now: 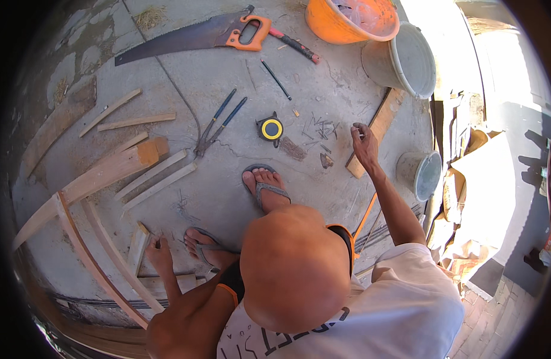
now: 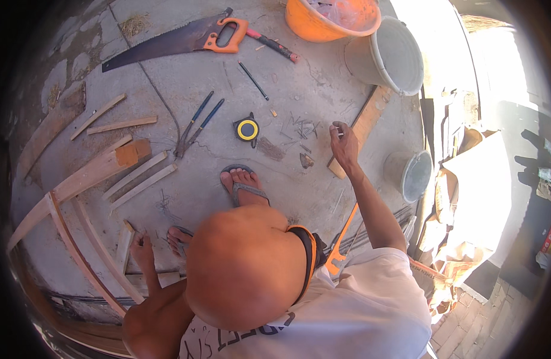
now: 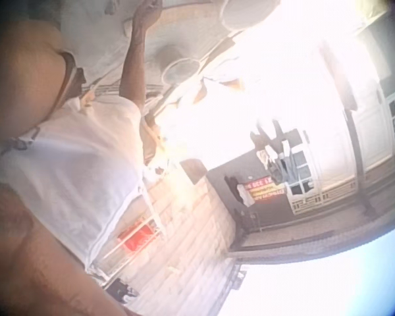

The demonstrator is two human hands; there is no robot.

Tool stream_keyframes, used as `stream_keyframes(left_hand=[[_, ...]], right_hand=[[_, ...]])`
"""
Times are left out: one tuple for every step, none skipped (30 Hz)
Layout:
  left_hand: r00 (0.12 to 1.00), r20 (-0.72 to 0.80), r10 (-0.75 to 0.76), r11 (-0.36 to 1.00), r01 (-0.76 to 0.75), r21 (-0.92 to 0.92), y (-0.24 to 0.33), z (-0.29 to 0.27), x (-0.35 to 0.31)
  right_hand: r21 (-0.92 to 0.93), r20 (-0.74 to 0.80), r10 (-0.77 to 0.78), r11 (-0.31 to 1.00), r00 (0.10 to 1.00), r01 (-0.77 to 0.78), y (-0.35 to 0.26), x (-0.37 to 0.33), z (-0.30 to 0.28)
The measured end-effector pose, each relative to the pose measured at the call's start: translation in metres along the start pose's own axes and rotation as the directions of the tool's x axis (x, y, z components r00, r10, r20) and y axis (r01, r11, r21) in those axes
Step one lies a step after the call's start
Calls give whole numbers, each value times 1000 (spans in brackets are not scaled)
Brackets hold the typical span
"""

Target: The person measures and marks wooden planks using a tape measure and pencil. They then use a hammer to drive nails into the marked spots on the wood, assembling a curved wooden frame structure on the floor.

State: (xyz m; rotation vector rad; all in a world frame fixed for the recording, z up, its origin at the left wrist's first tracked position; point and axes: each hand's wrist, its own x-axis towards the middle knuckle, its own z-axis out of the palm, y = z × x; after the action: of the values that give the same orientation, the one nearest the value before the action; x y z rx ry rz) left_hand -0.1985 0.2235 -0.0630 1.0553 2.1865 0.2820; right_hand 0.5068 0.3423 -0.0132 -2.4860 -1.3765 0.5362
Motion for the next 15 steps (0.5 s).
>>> stream_keyframes(left_hand=[[1000,-19,-10,1000,10,1,-4,-5,-7],[999,-26,22,1000,-21,13,-7,-6,-12],[998,-39,40,999,-39,29,-4,-8,-11],[1000,-20,-10,1000,11,17,-15,-7,-7],[994,46,-95,994,97,-41,-16,-3,6],[999,17,-50,996,51,-78,-12,-3,6],[998,11,-64,998,64,-13,-1,-8,5],[995,-16,-102,993,101,-67,4,-15,-4],[994,-22,-107,992,105,-67,-1,-14,0],[986,-36,-163,985,160,-69,2,-20,-7],[973,-48,-225,972,221,-76,1,-28,-22],[954,-72,-290,954,282,-105,-6,-32,-36],[931,-92,-352,931,338,-141,-13,-34,-53],[916,-98,-389,913,369,-176,-17,-34,-61],[911,-113,-398,906,370,-206,-21,-31,-65]], right_hand=[[-22,29,-48,999,998,48,-13,10,4],[-48,74,-95,994,993,98,-30,26,8],[-58,43,-194,979,980,196,-52,46,20],[-30,7,-345,938,939,345,-67,73,33],[-90,-14,-324,943,946,322,-76,94,41],[-143,-98,-476,876,874,461,-82,128,55],[-193,-81,-536,835,840,515,-100,158,65],[-191,99,-502,838,859,512,-127,189,71],[-354,32,-523,791,852,499,-123,223,80],[-421,102,-481,772,871,476,-139,244,90],[-499,148,-502,706,852,503,-167,243,103],[-583,179,-516,630,837,513,-186,239,109],[-522,229,-566,615,792,591,-194,246,123],[-473,257,-599,606,759,639,-182,274,128],[-427,281,-627,596,727,680,-167,303,132]])
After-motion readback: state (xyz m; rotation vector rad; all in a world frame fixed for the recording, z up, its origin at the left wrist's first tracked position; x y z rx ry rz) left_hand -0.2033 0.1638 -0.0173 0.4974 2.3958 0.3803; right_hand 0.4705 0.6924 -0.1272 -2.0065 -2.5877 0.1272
